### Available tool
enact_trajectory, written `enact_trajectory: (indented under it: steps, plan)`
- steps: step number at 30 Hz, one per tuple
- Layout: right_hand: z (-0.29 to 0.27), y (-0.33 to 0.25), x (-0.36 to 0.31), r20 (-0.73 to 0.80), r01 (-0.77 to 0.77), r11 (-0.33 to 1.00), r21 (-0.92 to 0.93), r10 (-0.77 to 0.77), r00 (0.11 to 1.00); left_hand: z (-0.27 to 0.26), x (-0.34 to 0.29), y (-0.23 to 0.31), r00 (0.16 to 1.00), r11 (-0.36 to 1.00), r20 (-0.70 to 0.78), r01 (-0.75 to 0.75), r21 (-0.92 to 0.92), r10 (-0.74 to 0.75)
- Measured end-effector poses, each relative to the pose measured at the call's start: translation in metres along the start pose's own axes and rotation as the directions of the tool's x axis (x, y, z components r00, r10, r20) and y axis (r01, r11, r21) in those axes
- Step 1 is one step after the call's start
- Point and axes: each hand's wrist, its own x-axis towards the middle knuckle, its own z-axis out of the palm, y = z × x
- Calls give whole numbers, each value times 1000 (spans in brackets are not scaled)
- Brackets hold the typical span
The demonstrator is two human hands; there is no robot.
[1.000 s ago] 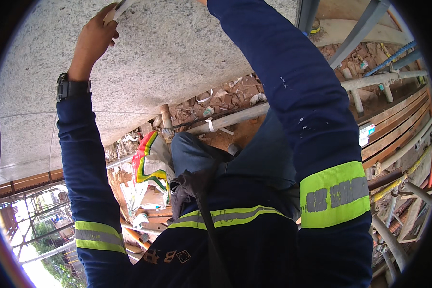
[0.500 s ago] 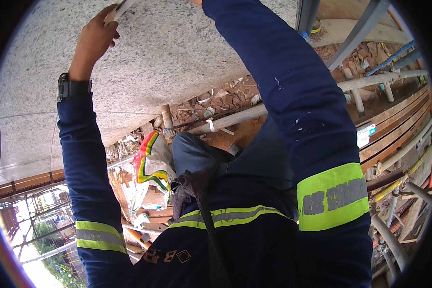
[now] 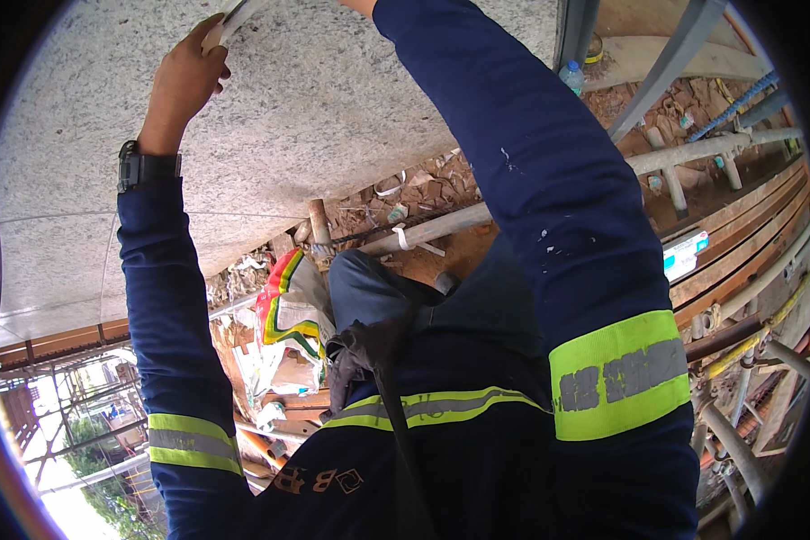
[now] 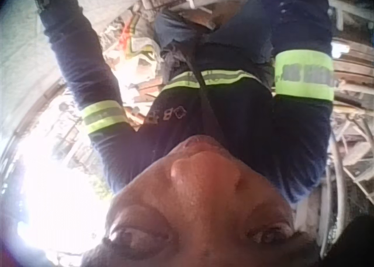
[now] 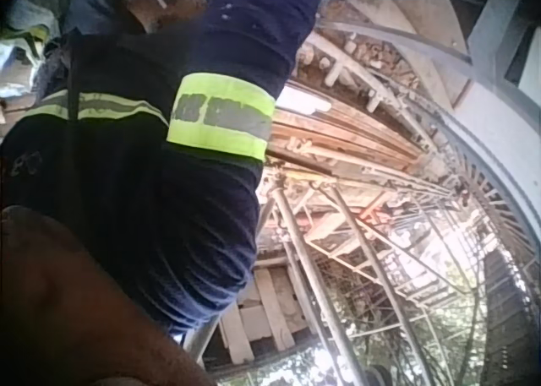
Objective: The person retrieves a roll of white tape from a bag, unrolls and tears off strips, and applies them along the seams of a large stone slab on a construction site. The person smooths the tape along the slab surface and repeats the process for multiple seams.
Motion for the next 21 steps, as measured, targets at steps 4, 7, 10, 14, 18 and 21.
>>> enact_trajectory:
  steps: [4, 7, 10, 14, 18, 21]
  plan:
    - [-1, 0, 2, 11, -31, 999, -19, 31, 999, 0, 1, 1, 1000, 1000, -1, 2, -26, -2]
    - [-4, -2, 3, 32, -50, 998, -27, 51, 998, 0, 2, 0, 1000, 1000, -9, 0, -17, 0]
    - [-4, -7, 1, 80, -53, 999, -2, 53, 995, 11, 10, -22, 991, 991, -100, -73, 114, 84]
    - [-9, -7, -1, 168, -64, 998, 25, 59, 984, 13, 10, -20, 993, 998, -108, -49, 27, 52]
    - [4, -23, 4, 403, -45, 998, 35, 27, 915, 5, 1, -7, 991, 996, -116, -52, 68, 60]
    - [33, -31, 8, 318, 98, 992, 74, -116, 941, 8, 2, -1, 981, 995, -163, -98, 34, 102]
